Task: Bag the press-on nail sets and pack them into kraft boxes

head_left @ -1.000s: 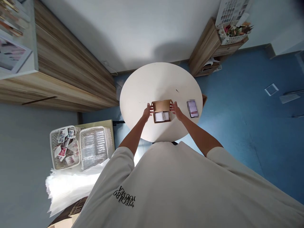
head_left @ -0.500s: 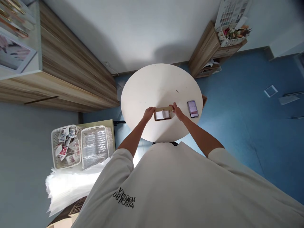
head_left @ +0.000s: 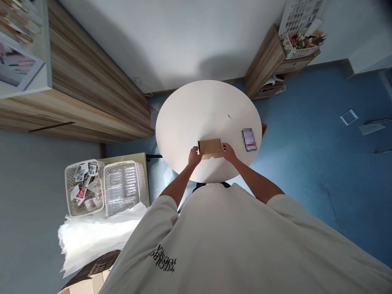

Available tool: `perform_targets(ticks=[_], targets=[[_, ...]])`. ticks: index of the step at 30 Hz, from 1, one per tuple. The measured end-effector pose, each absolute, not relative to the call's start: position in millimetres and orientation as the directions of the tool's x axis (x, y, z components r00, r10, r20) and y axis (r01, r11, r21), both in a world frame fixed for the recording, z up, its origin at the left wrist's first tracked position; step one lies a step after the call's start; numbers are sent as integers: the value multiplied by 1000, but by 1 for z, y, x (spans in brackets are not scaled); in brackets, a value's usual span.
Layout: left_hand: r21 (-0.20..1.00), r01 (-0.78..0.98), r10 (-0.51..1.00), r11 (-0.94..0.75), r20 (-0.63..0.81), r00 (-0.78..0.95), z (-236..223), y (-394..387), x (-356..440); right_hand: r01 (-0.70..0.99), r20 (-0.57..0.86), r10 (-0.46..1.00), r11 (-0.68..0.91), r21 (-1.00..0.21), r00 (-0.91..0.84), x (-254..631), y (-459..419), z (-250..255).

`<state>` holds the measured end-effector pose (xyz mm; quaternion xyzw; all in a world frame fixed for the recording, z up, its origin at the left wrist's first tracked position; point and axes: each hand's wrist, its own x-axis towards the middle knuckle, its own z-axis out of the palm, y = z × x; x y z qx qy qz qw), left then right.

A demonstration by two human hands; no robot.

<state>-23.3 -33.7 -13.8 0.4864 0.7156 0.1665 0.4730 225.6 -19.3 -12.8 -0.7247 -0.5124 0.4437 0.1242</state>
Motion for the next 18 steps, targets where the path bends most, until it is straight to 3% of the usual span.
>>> perform_targets(ticks=[5,12,18], targets=[[659,565,839,496,-531,-118,-23,-36,-20,697,-561,811,-499,-515,167,223,-22,-22],[716,624,919,314,-394,-11,-25,-46,-15,710,-524,848,-417,-567,80,222,-26,-22],[669,715,908,203,-402,118,-19,-51,-20,779,-524,848,-379,-499,77,219,-25,-16]])
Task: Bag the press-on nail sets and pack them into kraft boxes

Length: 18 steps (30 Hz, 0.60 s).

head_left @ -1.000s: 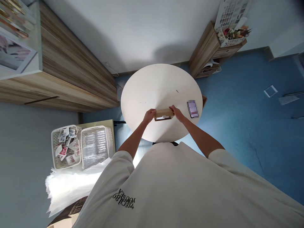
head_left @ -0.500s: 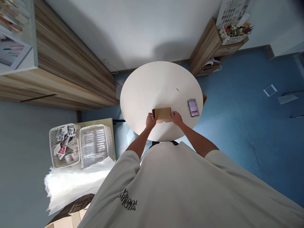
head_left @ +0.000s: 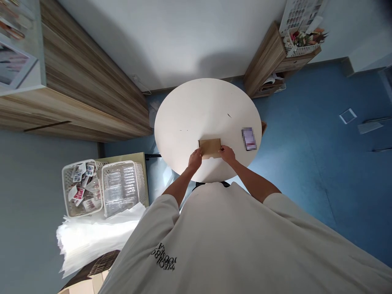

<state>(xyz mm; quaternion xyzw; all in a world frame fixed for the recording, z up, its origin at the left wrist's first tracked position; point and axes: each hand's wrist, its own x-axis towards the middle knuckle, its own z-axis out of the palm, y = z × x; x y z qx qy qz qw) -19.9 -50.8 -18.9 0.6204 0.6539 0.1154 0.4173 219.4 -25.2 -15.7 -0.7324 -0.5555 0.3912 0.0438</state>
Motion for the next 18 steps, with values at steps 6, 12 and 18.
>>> perform_targets(ticks=[6,12,18], targets=[[632,764,910,126,-380,164,-24,-56,-15,797,-511,854,-373,-475,95,216,-25,-14],[609,782,905,133,-397,155,-18,-51,-13,856,-434,898,-173,-487,-66,212,-37,-2],[570,820,933,55,-321,161,5,-26,-27,899,-318,926,49,-436,-205,211,-33,10]])
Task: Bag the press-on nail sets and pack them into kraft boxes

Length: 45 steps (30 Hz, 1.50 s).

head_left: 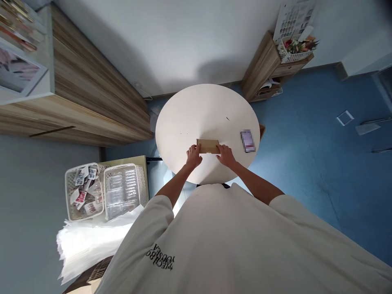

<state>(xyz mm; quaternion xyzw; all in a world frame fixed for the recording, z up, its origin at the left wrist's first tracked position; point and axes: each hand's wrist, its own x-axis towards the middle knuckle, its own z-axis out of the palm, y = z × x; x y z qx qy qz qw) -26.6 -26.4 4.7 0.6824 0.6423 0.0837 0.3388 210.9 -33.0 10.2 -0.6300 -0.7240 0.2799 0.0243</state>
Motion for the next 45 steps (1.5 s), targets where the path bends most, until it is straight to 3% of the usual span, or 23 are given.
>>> perform_targets(ticks=[6,15,19,28,45], targets=[[508,860,949,37,-288,129,25,-5,-35,875,-296,922,83,-476,-248,212,-11,21],[527,847,894,73,-411,179,24,-1,-45,851,-412,863,39,-523,-293,221,13,25],[523,851,895,49,-400,195,21,-3,-44,884,-398,889,16,-466,-226,217,13,28],[494,868,908,49,-384,168,19,2,-46,947,-453,855,118,-300,-251,212,16,46],[455,890,892,37,-417,176,30,2,-44,942,-466,833,176,-286,-297,209,23,44]])
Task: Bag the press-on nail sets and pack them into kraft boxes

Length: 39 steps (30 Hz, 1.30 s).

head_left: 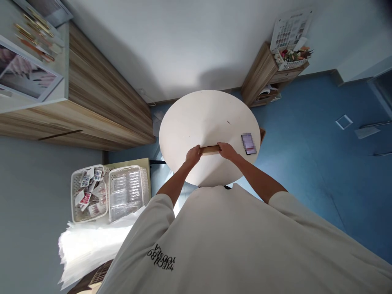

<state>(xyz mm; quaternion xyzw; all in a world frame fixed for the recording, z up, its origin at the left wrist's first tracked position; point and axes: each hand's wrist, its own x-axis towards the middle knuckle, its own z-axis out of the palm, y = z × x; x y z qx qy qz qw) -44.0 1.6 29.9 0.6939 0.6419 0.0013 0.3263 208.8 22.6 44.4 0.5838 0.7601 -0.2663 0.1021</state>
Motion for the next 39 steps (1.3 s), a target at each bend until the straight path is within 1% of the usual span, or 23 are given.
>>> perform_targets(ticks=[6,13,16,19,25,30,34,39], targets=[[518,854,913,50,-371,172,21,1,-49,947,-434,845,245,-209,-314,209,13,47],[609,790,952,69,-277,131,12,-2,-54,947,-421,853,233,-222,-308,207,7,43],[603,793,955,86,-278,108,14,-2,-56,947,-430,849,226,-230,-307,206,8,42],[590,799,946,115,-311,93,19,-1,-60,947,-438,846,221,-233,-304,206,10,42],[628,761,925,160,-364,106,31,0,-62,948,-457,837,210,-238,-300,206,10,44],[649,742,925,166,-363,111,32,-2,-58,948,-462,835,205,-245,-300,205,11,47],[636,756,931,153,-349,105,32,-2,-55,949,-474,830,195,-249,-295,206,12,48],[610,781,935,138,-340,100,35,0,-53,944,-455,836,205,-257,-306,207,12,47]])
